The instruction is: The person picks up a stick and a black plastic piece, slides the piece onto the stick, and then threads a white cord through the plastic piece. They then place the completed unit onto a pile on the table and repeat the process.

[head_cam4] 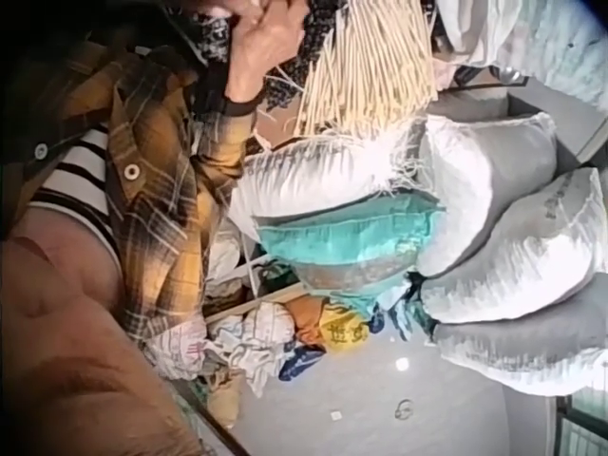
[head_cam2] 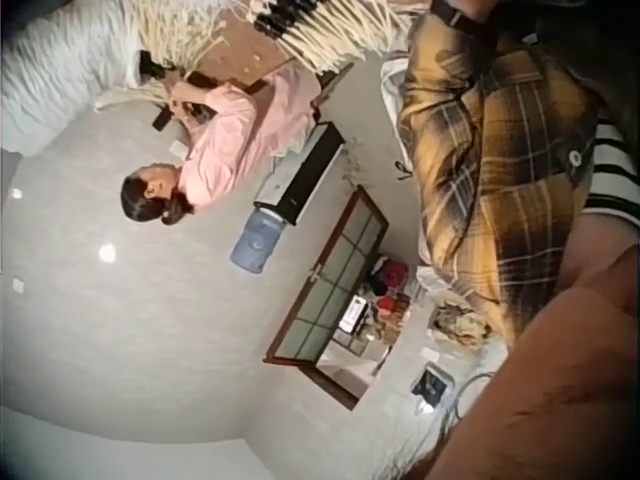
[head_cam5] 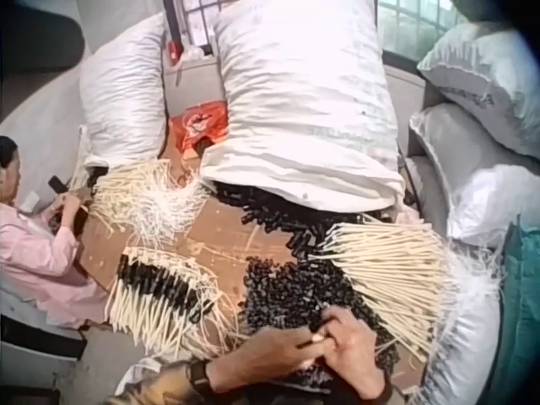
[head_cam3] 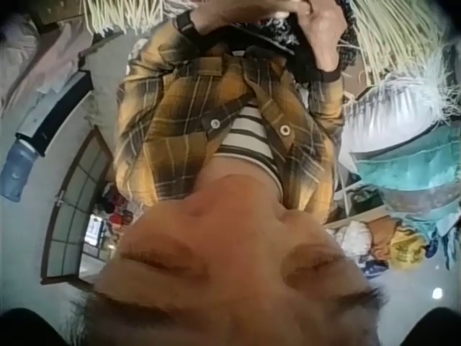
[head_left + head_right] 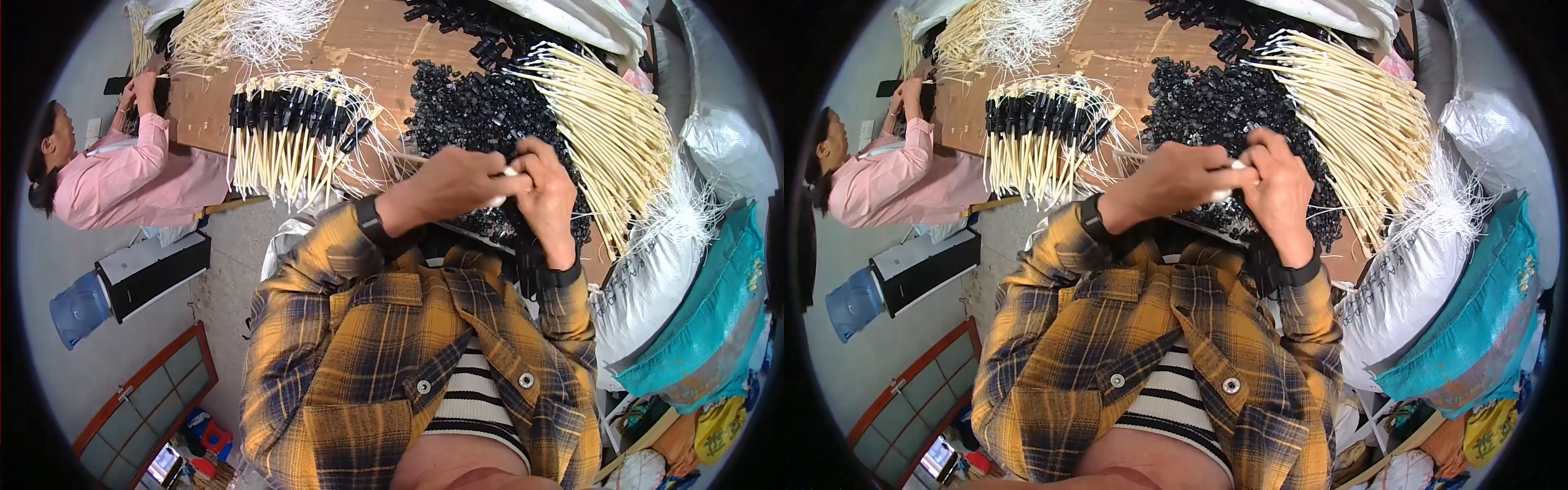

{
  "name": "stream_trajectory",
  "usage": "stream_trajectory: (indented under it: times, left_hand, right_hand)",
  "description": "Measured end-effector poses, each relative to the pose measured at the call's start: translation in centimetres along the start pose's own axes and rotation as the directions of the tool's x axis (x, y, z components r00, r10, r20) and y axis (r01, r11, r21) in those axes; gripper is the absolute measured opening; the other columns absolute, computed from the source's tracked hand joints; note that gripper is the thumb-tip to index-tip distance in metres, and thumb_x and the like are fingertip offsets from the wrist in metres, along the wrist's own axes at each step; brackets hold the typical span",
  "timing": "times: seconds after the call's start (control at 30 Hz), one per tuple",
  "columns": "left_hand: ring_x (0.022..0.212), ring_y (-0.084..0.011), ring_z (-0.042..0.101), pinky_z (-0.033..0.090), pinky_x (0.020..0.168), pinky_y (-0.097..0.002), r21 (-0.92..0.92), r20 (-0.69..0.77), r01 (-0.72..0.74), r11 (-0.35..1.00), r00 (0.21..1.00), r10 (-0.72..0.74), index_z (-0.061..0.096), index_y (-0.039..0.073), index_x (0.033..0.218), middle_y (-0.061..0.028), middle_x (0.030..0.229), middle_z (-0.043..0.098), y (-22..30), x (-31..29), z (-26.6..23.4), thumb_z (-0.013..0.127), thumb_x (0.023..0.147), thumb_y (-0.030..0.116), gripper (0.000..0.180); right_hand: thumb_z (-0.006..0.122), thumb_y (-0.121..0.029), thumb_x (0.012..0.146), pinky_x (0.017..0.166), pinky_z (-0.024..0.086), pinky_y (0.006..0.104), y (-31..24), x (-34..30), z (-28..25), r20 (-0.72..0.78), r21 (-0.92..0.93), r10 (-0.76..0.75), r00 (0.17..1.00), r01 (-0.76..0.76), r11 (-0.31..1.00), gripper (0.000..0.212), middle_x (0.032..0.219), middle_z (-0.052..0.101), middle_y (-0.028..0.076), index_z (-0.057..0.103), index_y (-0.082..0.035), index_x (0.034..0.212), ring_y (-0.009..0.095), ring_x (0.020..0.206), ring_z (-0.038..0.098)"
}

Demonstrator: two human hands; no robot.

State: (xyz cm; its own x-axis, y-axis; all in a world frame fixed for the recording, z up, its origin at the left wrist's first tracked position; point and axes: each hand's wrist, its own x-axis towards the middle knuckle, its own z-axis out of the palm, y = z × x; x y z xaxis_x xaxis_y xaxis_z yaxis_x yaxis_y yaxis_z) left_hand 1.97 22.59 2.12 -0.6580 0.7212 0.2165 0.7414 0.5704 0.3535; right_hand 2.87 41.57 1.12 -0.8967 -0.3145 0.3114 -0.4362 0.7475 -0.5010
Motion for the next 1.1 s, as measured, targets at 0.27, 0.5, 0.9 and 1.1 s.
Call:
stream_trajectory:
  times: [0.27, 0.5, 0.9, 1.1]
  left_hand:
    - [0.06, -0.0091, 0.058, 0.043, 0.057, -0.024, -0.602, -0.007, 0.509, 0.616, 0.768, -0.64, 0.065, 0.002, 0.099, -0.003, 0.07, 0.064, -4.9, -2.7, 1.5, 0.058, 0.088, 0.008, 0.014]
    - [0.062, -0.0102, 0.057, 0.045, 0.059, -0.0281, -0.604, -0.001, 0.491, 0.628, 0.787, -0.617, 0.07, 0.004, 0.093, -0.0033, 0.068, 0.061, -4.4, -2.4, -0.4, 0.07, 0.075, 0.011, 0.019]
    - [0.078, -0.0063, 0.061, 0.048, 0.07, -0.0205, -0.759, 0.244, 0.54, 0.364, 0.754, -0.61, 0.068, 0.0, 0.1, -0.0013, 0.082, 0.066, -3.1, -1.6, -1.2, 0.064, 0.08, 0.0, 0.02]
    - [0.077, -0.0053, 0.058, 0.046, 0.069, -0.0218, -0.85, 0.298, 0.463, 0.249, 0.814, -0.498, 0.068, 0.002, 0.099, -0.0015, 0.084, 0.067, -2.2, -0.6, -0.4, 0.064, 0.08, 0.003, 0.019]
  right_hand:
    - [0.076, -0.015, 0.079, 0.053, 0.044, 0.0247, -1.5, 0.4, -1.4, 0.294, 0.558, 0.095, 0.951, -0.251, 0.791, 0.021, 0.077, 0.064, 0.001, 0.068, -0.012, 0.098, 0.007, 0.057, 0.054]
    - [0.073, -0.01, 0.079, 0.047, 0.043, 0.0271, -1.8, -0.4, 1.5, 0.004, 0.271, 0.159, 0.987, -0.154, 0.95, 0.013, 0.058, 0.057, 0.004, 0.067, -0.007, 0.09, 0.012, 0.049, 0.055]
    - [0.083, -0.019, 0.071, 0.049, 0.04, 0.0237, -2.1, -0.3, 1.1, -0.038, 0.272, 0.054, 0.998, -0.041, 0.962, 0.036, 0.063, 0.052, 0.003, 0.064, -0.007, 0.099, 0.012, 0.051, 0.047]
    - [0.081, -0.017, 0.074, 0.048, 0.041, 0.0258, -2.4, -0.1, 1.3, -0.056, 0.173, -0.036, 0.998, 0.046, 0.984, 0.036, 0.062, 0.051, 0.003, 0.065, -0.007, 0.104, 0.013, 0.05, 0.049]
